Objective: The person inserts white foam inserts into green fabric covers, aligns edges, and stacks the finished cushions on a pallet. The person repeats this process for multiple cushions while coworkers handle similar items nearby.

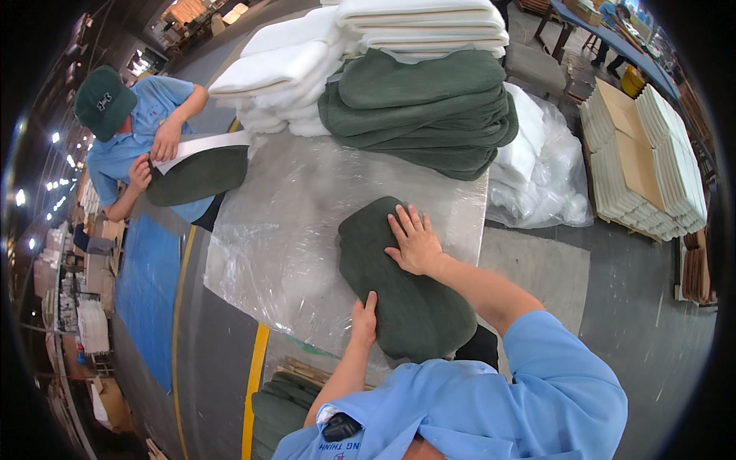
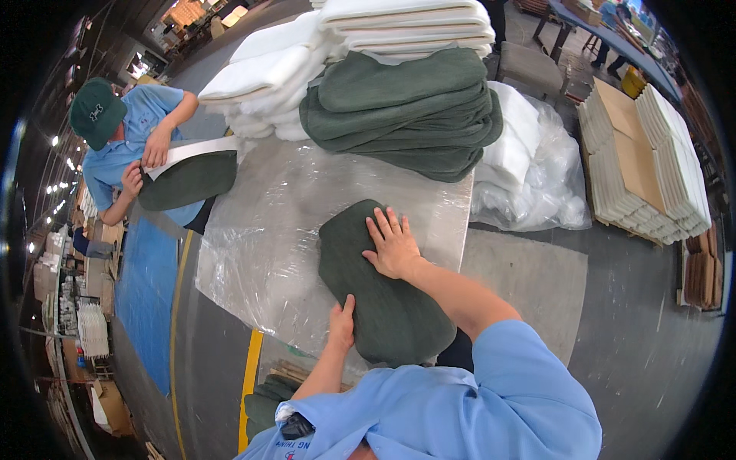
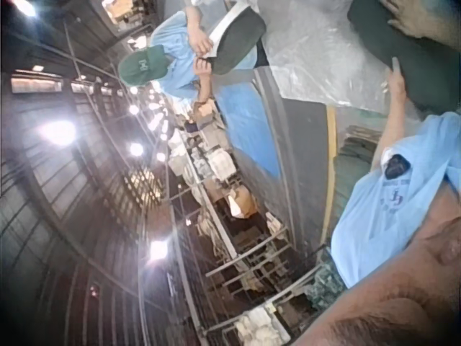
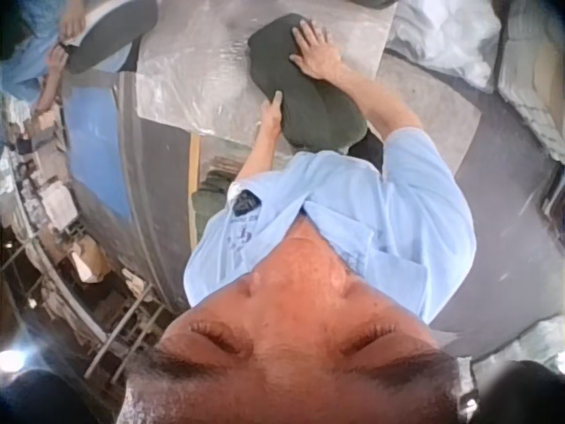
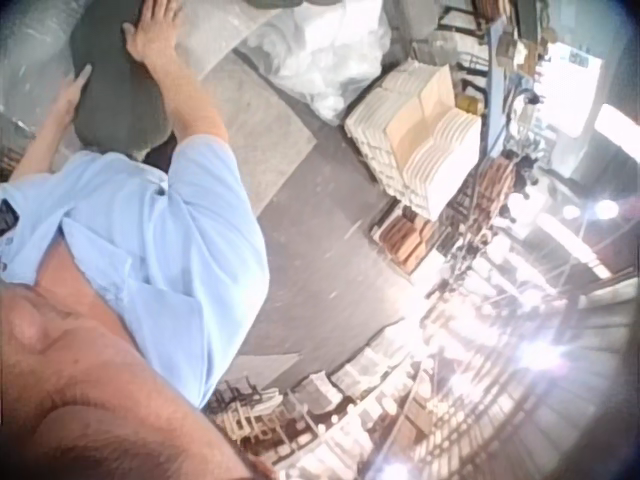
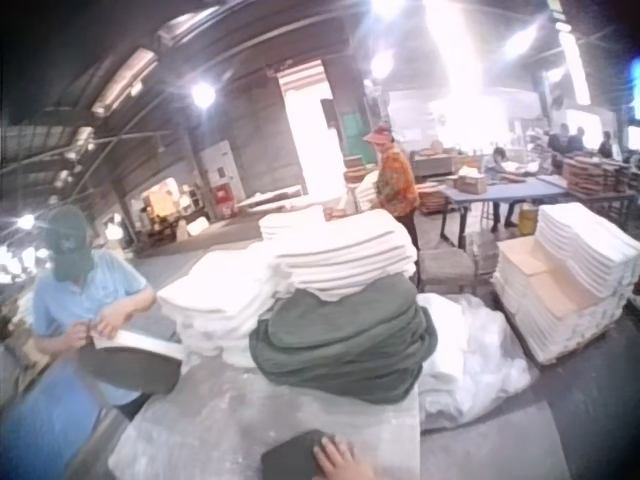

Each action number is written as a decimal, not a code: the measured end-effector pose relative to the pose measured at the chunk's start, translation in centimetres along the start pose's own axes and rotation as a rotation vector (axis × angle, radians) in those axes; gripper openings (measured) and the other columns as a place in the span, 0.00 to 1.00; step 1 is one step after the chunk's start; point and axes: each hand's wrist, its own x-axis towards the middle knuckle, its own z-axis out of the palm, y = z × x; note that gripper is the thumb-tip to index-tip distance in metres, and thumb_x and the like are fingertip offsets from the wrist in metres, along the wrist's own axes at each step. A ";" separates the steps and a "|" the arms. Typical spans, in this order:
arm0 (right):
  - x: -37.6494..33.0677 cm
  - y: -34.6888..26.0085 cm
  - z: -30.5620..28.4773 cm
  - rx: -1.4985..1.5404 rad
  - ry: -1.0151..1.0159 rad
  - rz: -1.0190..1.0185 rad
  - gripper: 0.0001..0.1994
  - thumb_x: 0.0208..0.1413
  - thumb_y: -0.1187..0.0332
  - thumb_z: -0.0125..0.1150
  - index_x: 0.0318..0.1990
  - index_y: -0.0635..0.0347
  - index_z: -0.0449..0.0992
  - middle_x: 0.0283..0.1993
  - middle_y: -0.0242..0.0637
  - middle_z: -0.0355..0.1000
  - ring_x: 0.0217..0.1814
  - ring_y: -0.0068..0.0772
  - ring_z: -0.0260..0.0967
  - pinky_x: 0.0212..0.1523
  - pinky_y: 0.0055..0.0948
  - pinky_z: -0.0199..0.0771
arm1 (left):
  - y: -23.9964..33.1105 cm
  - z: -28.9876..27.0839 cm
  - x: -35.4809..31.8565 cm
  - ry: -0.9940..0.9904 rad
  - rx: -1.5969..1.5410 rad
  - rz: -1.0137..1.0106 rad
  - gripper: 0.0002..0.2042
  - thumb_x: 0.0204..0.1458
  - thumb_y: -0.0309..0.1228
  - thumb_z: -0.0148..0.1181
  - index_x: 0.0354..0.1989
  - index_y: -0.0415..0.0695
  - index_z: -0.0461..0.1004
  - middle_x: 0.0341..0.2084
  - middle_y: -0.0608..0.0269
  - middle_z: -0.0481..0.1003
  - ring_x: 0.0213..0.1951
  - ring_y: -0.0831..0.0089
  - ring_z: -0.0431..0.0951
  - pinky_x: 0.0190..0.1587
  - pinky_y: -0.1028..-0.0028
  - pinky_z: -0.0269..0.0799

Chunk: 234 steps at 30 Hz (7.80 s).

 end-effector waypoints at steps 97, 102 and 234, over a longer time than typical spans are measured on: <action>-22.0 -2.2 -11.8 1.382 0.458 0.316 0.46 0.59 0.52 0.77 0.77 0.63 0.57 0.76 0.52 0.62 0.76 0.48 0.61 0.71 0.47 0.67 | 11.0 15.6 2.3 -0.644 0.294 0.034 0.25 0.72 0.48 0.57 0.60 0.36 0.78 0.49 0.56 0.85 0.46 0.66 0.86 0.49 0.64 0.83; -22.6 2.9 -7.3 1.817 0.380 0.622 0.51 0.61 0.50 0.76 0.82 0.54 0.49 0.80 0.47 0.57 0.77 0.45 0.60 0.71 0.46 0.64 | 9.1 14.2 0.1 -0.871 0.499 -0.306 0.24 0.72 0.47 0.57 0.59 0.36 0.79 0.49 0.54 0.85 0.46 0.64 0.86 0.49 0.63 0.83; 1.1 17.6 -2.5 1.032 -0.295 0.215 0.39 0.66 0.42 0.67 0.71 0.66 0.69 0.67 0.45 0.75 0.66 0.44 0.73 0.66 0.42 0.70 | -4.1 0.0 -10.8 0.865 0.366 0.152 0.34 0.68 0.60 0.49 0.73 0.48 0.65 0.51 0.39 0.81 0.53 0.39 0.81 0.56 0.45 0.75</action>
